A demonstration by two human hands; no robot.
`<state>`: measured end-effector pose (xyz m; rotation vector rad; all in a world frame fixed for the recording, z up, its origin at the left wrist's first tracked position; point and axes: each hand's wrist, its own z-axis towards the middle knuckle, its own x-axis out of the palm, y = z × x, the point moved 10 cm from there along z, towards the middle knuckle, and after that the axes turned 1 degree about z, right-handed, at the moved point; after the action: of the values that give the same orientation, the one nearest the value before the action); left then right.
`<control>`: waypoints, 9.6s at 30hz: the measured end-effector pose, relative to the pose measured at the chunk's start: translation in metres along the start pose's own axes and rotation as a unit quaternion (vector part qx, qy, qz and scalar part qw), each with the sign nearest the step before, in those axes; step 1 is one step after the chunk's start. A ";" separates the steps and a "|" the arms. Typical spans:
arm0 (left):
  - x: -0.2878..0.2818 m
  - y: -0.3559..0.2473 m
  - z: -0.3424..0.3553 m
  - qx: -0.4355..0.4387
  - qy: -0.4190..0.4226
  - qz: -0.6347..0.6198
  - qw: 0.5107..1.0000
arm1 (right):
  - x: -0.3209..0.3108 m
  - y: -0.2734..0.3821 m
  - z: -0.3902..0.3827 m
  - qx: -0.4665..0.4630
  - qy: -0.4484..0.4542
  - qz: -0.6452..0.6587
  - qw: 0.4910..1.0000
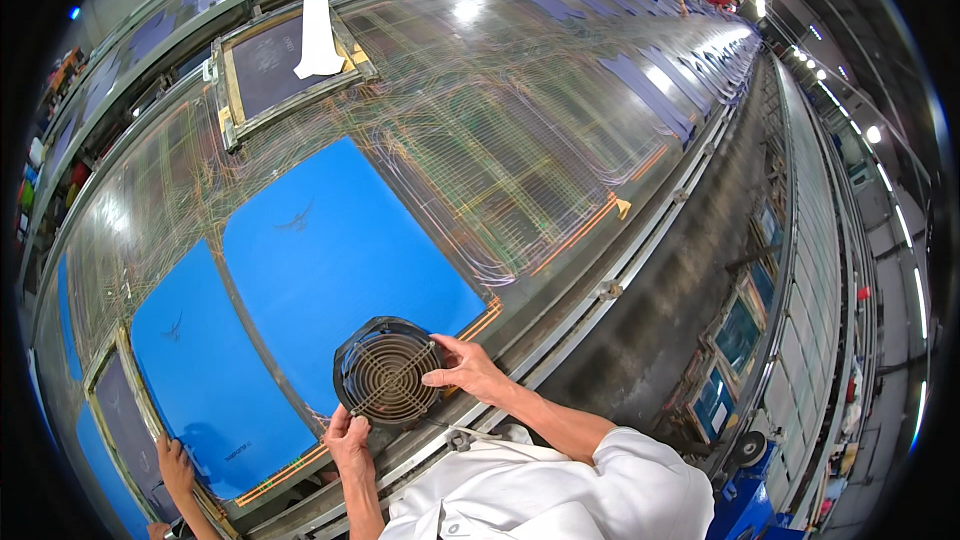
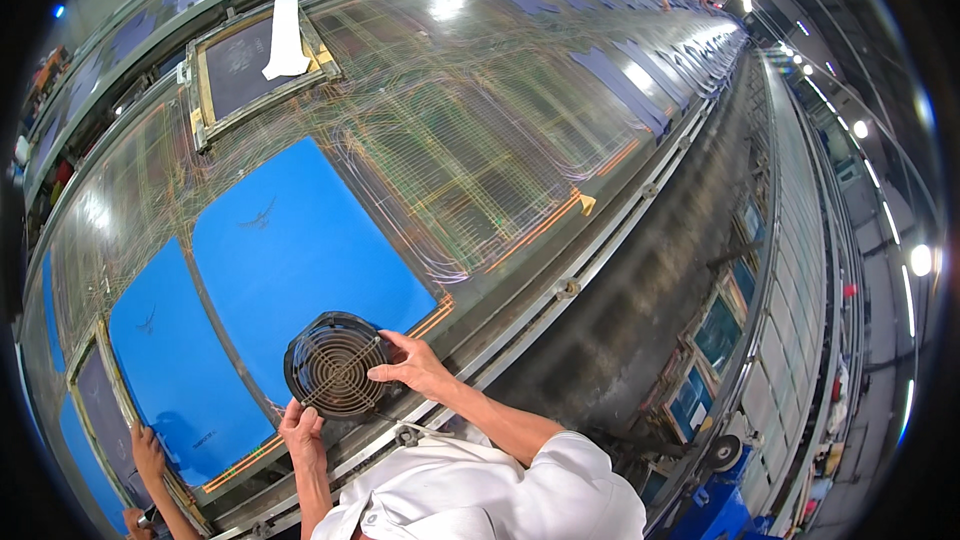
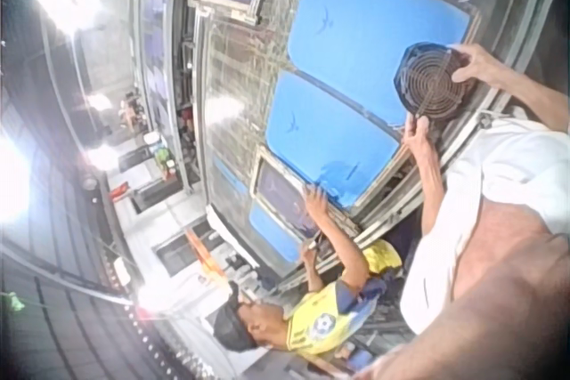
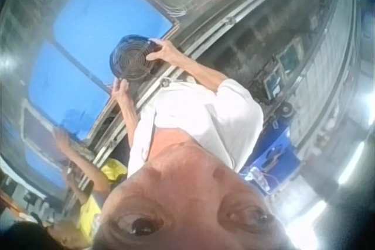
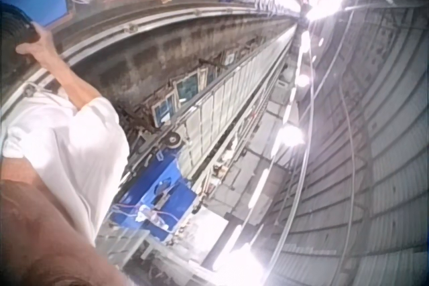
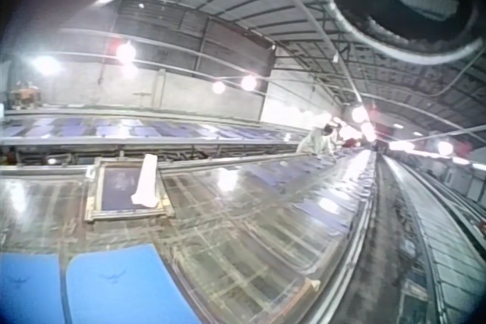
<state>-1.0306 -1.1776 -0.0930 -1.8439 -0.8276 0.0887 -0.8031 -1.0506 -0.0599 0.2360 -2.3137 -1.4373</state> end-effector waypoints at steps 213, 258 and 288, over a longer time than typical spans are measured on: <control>-0.352 -0.134 -0.012 -0.042 0.078 0.009 0.996 | 0.367 -0.116 -0.031 0.024 -0.078 0.004 0.997; -0.346 -0.136 -0.016 -0.022 0.083 0.041 0.995 | 0.359 -0.120 -0.029 -0.041 -0.046 0.079 0.995; -0.357 -0.132 -0.017 -0.032 0.055 0.056 0.996 | 0.357 -0.116 -0.028 -0.043 -0.045 0.057 0.996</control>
<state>-1.3591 -1.3701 -0.0847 -1.9362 -0.6563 0.0315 -1.1218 -1.2512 -0.0636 0.0137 -2.2885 -1.5153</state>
